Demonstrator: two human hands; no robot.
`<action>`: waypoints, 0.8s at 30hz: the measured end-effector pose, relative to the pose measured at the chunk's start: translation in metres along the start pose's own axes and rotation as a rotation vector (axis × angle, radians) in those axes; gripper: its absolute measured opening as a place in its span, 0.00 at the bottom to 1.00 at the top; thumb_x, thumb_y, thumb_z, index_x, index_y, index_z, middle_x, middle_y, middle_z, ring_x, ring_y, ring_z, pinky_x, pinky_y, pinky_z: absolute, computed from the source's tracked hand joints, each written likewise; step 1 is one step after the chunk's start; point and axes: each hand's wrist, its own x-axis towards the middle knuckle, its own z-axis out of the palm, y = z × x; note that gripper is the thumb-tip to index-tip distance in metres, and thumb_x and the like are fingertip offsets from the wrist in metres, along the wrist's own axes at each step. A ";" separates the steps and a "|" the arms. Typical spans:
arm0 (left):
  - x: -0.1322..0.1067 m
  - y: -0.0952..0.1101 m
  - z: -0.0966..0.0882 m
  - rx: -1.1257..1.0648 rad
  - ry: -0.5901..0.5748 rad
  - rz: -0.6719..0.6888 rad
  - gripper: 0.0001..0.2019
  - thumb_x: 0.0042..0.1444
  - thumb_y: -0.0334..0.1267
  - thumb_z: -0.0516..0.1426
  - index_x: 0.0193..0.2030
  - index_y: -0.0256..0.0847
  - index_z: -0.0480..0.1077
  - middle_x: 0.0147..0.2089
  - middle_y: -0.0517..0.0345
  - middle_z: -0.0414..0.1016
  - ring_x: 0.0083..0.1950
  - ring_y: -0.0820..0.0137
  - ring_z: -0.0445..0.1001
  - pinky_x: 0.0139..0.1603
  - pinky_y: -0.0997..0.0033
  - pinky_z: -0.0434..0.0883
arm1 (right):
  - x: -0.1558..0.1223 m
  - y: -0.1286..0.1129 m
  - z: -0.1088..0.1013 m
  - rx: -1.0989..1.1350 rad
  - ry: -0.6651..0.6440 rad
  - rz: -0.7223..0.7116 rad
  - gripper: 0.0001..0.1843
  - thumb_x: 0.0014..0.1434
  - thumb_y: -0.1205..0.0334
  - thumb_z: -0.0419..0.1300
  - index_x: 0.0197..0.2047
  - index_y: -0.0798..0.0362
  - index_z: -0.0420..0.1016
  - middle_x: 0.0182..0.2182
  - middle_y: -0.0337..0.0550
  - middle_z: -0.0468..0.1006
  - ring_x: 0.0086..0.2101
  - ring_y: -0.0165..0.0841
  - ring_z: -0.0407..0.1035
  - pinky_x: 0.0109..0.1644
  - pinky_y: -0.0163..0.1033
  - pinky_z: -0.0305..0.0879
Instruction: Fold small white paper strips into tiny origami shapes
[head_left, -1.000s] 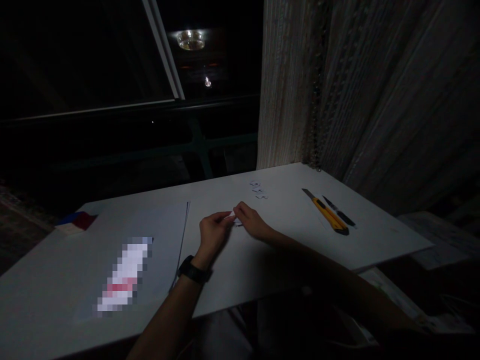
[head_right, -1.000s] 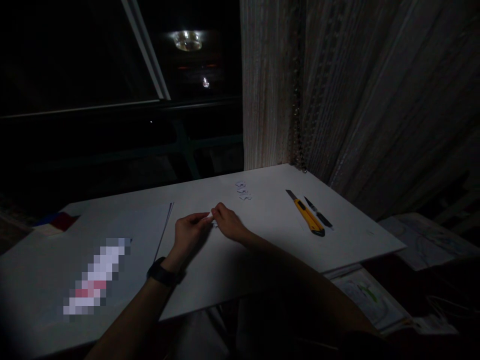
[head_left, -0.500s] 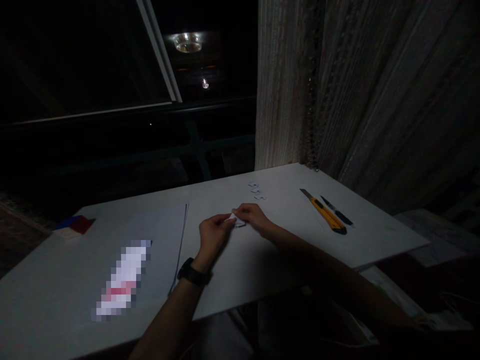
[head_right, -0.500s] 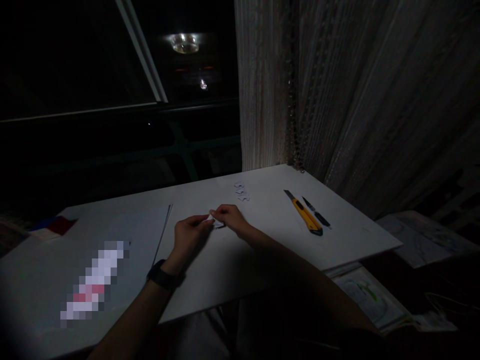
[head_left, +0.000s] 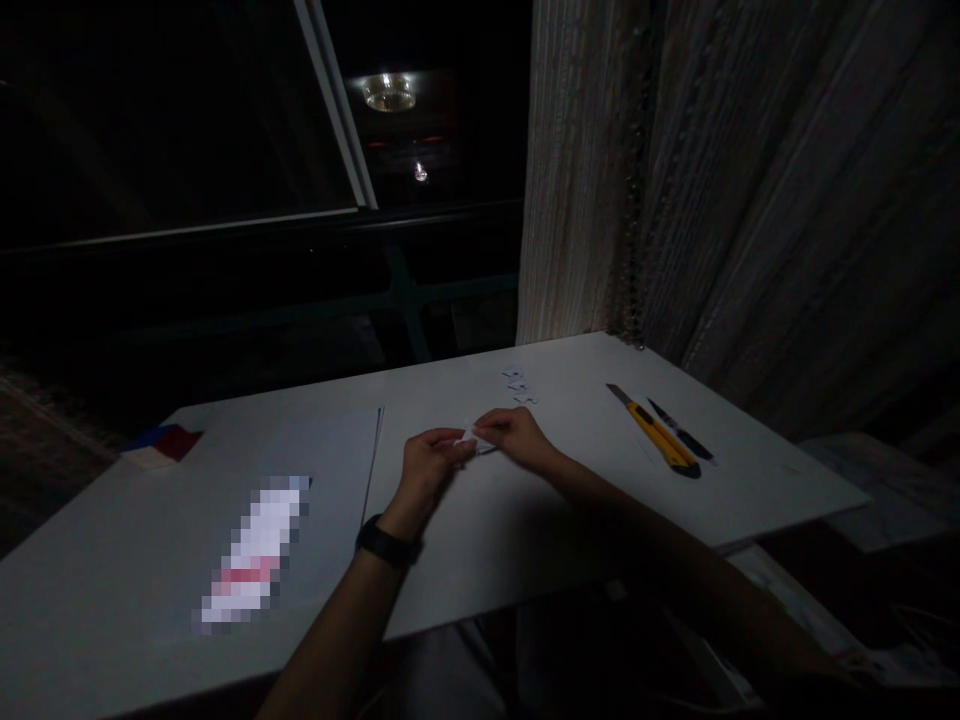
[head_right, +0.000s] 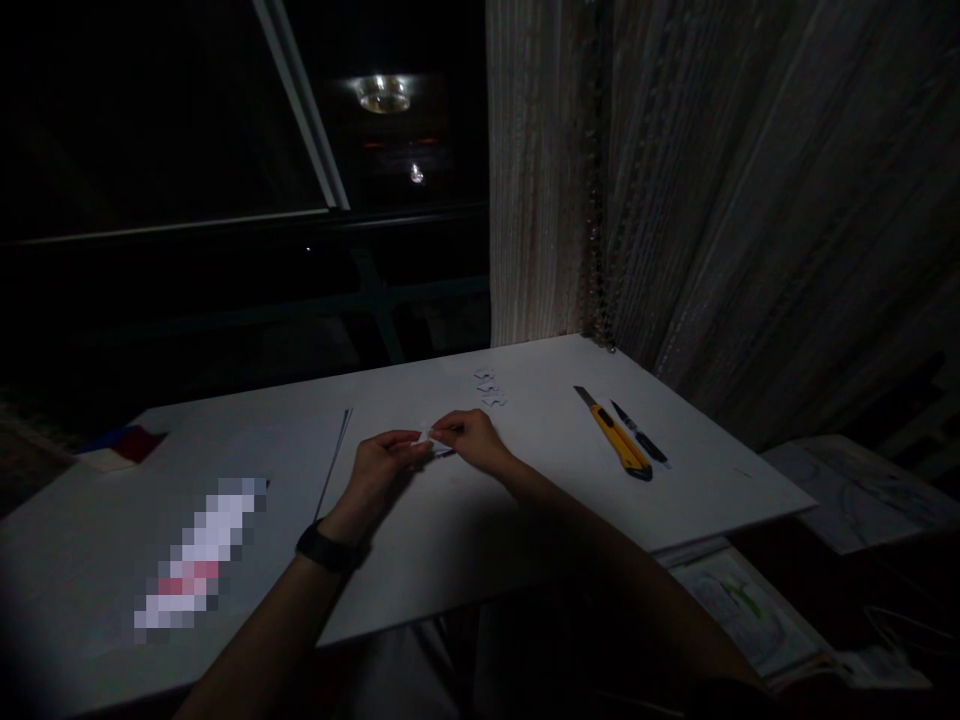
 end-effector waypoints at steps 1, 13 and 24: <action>0.000 0.001 -0.001 -0.039 -0.011 -0.012 0.20 0.30 0.37 0.67 0.33 0.30 0.73 0.25 0.51 0.75 0.24 0.73 0.71 0.24 0.76 0.64 | 0.000 -0.002 -0.002 0.002 -0.006 -0.003 0.08 0.50 0.61 0.59 0.28 0.56 0.77 0.27 0.43 0.77 0.30 0.32 0.70 0.37 0.38 0.65; -0.003 0.007 -0.001 -0.123 0.023 -0.017 0.18 0.33 0.37 0.67 0.33 0.31 0.74 0.30 0.48 0.77 0.28 0.72 0.73 0.24 0.77 0.65 | -0.009 -0.009 -0.004 -0.581 0.114 -0.468 0.14 0.56 0.65 0.54 0.45 0.56 0.73 0.35 0.48 0.77 0.38 0.35 0.67 0.44 0.42 0.63; -0.002 0.007 -0.001 -0.088 0.086 0.014 0.19 0.32 0.37 0.67 0.33 0.31 0.74 0.27 0.50 0.76 0.25 0.73 0.71 0.23 0.77 0.63 | -0.007 -0.004 -0.002 -0.510 0.094 -0.574 0.16 0.55 0.72 0.53 0.45 0.52 0.73 0.35 0.44 0.78 0.37 0.33 0.67 0.43 0.42 0.64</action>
